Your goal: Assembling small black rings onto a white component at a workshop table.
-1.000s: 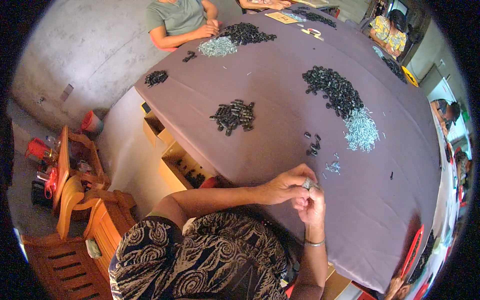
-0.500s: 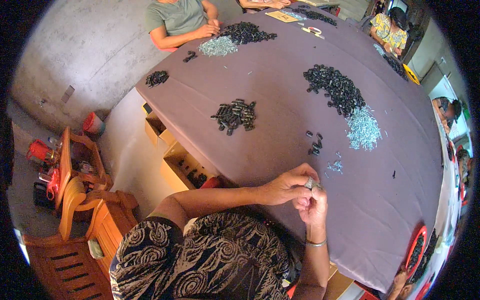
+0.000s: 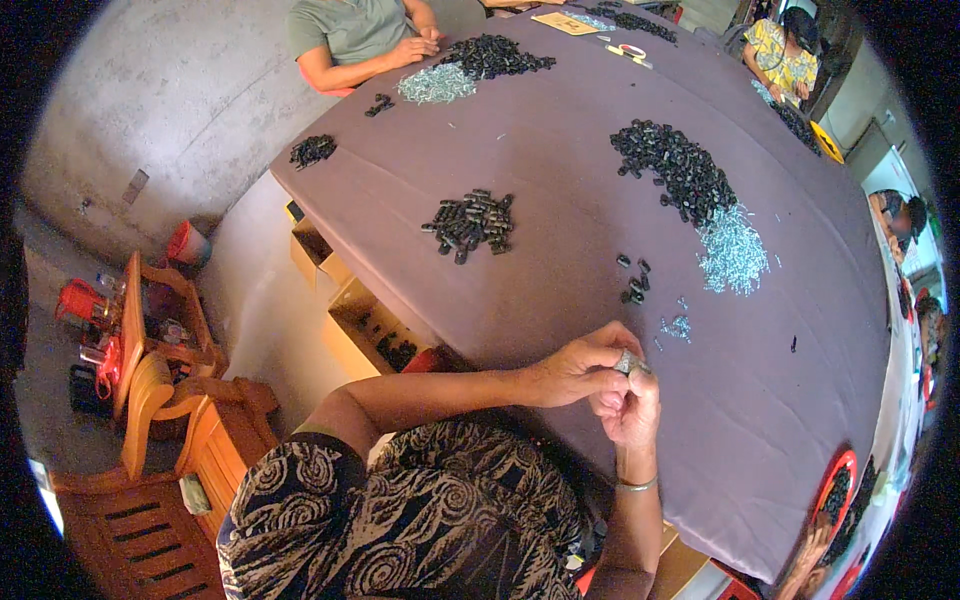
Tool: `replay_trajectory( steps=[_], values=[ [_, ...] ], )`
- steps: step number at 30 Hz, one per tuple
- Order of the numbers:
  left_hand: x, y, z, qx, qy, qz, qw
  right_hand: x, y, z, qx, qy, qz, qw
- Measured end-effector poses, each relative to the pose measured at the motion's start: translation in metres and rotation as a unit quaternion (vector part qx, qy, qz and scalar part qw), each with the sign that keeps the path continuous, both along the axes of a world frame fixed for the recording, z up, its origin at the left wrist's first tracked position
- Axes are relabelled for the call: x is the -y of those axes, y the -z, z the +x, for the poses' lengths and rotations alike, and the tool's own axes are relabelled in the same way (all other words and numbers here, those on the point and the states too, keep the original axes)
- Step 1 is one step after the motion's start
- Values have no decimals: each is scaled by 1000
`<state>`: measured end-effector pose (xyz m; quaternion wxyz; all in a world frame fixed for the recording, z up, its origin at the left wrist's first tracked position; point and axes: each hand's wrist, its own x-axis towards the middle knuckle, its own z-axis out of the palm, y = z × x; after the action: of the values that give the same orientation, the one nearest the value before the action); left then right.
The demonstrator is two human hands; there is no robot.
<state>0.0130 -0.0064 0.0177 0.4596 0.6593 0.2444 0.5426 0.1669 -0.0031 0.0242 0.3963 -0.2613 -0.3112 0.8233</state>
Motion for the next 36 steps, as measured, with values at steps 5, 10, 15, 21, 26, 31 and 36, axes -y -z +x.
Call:
replay_trajectory(
  steps=[5,10,15,21,26,31,36],
  values=[
    [0,-3,-1,-4,2,-1,1000,1,-2,-2,9,13,-3,1000],
    [-1,-2,-1,-5,2,-3,1000,0,1,-3,-9,5,2,1000],
    [2,-4,-1,1,-5,-6,1000,0,-1,-4,-17,-5,11,1000],
    [4,-3,2,8,-16,-25,1000,2,1,-7,-9,15,22,1000],
    [1,-1,2,3,-24,3,1000,1,1,-7,0,31,33,999],
    [2,0,2,22,-11,-32,999,-1,5,-7,-35,7,19,999],
    [2,-4,3,20,-20,-20,999,0,-1,-6,12,19,30,999]
  ],
)
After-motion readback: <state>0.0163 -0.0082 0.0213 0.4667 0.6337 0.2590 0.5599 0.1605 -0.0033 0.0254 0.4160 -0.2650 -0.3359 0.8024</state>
